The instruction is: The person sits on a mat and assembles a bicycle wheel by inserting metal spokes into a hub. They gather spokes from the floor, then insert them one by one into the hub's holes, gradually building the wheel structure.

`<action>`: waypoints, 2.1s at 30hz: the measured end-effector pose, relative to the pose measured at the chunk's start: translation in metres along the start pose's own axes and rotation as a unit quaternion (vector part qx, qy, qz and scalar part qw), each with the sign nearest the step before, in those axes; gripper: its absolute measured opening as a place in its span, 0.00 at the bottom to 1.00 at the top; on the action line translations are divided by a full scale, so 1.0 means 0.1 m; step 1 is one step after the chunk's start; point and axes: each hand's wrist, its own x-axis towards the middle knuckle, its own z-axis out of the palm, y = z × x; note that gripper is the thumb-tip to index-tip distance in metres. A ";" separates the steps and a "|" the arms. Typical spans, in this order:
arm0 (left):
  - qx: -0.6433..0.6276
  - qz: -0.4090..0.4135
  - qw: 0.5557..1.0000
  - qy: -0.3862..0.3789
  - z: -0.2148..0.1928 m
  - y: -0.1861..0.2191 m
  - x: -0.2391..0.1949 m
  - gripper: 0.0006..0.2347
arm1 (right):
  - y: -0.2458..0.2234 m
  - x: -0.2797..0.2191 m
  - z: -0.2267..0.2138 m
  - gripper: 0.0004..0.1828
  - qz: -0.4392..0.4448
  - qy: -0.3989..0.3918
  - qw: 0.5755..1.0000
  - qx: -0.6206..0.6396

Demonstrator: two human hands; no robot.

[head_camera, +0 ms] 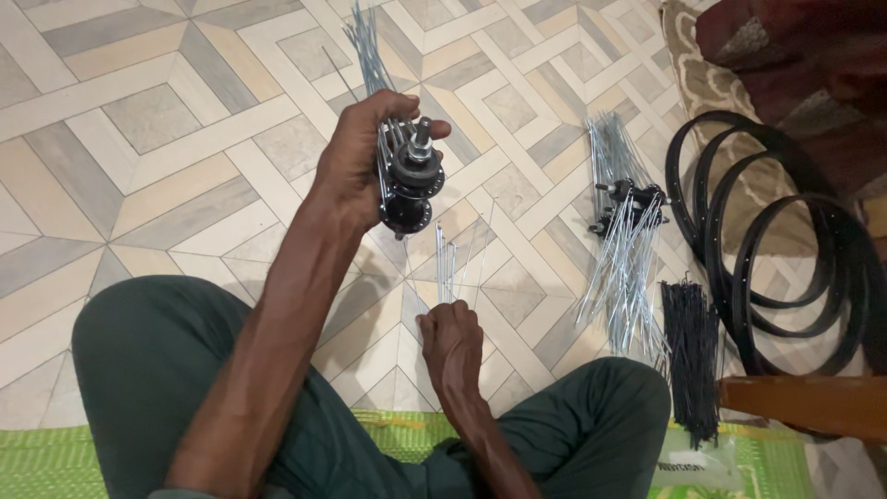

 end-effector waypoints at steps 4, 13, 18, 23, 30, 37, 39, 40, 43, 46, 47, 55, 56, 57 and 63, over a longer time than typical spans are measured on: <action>0.007 -0.003 1.000 0.022 -0.01 -0.01 0.01 0.09 | 0.05 -0.02 0.05 0.10 -0.013 0.006 0.999 -0.049; -0.019 -0.023 0.999 0.015 -0.05 -0.05 0.06 0.08 | -0.03 0.02 0.41 0.14 -0.011 -0.087 0.954 -0.286; -0.017 -0.007 0.998 0.053 -0.06 -0.01 0.04 0.08 | -0.02 0.05 0.20 0.15 -0.047 -0.089 0.978 -0.185; -0.006 -0.015 0.999 0.046 -0.06 0.02 0.03 0.09 | -0.13 0.10 -0.29 0.07 -0.049 -0.080 0.990 -0.102; -0.010 -0.019 1.000 0.022 -0.06 0.00 0.04 0.10 | 0.06 0.14 -0.49 0.12 -0.083 -0.092 0.989 -0.083; -0.024 -0.031 0.999 0.024 -0.10 -0.05 0.07 0.09 | 0.41 0.04 -0.23 0.23 -0.096 -0.038 0.993 -0.061; -0.020 -0.036 0.999 0.030 -0.10 -0.07 0.07 0.09 | 0.45 0.14 -0.19 0.27 -0.050 0.001 0.996 -0.075; -0.017 -0.038 0.999 0.030 -0.09 -0.07 0.09 0.09 | 0.47 0.23 -0.17 0.33 -0.043 0.036 0.994 -0.095; -0.013 -0.037 0.999 0.038 -0.09 -0.08 0.07 0.09 | 0.48 0.46 -0.10 0.43 0.108 -0.033 0.989 -0.100; -0.016 -0.046 0.998 0.043 -0.08 -0.08 0.09 0.09 | 0.49 0.61 0.03 0.33 0.150 -0.121 0.977 -0.091; -0.015 -0.045 0.998 0.052 -0.08 -0.08 0.09 0.08 | 0.49 0.63 0.09 0.27 0.136 -0.141 0.976 -0.090; 0.000 -0.030 0.998 0.054 -0.10 -0.09 0.05 0.07 | 0.58 0.81 0.29 0.26 0.217 -0.218 0.929 -0.203; 0.000 -0.032 0.998 0.057 -0.11 -0.09 0.05 0.07 | 0.61 0.82 0.26 0.26 0.224 -0.234 0.928 -0.187; -0.003 -0.033 0.998 0.060 -0.11 -0.10 0.06 0.07 | 0.64 0.81 0.23 0.26 0.236 -0.241 0.925 -0.174; -0.035 -0.028 0.998 0.037 -0.15 -0.13 0.10 0.08 | 0.80 0.79 0.12 0.21 0.217 -0.263 0.929 -0.147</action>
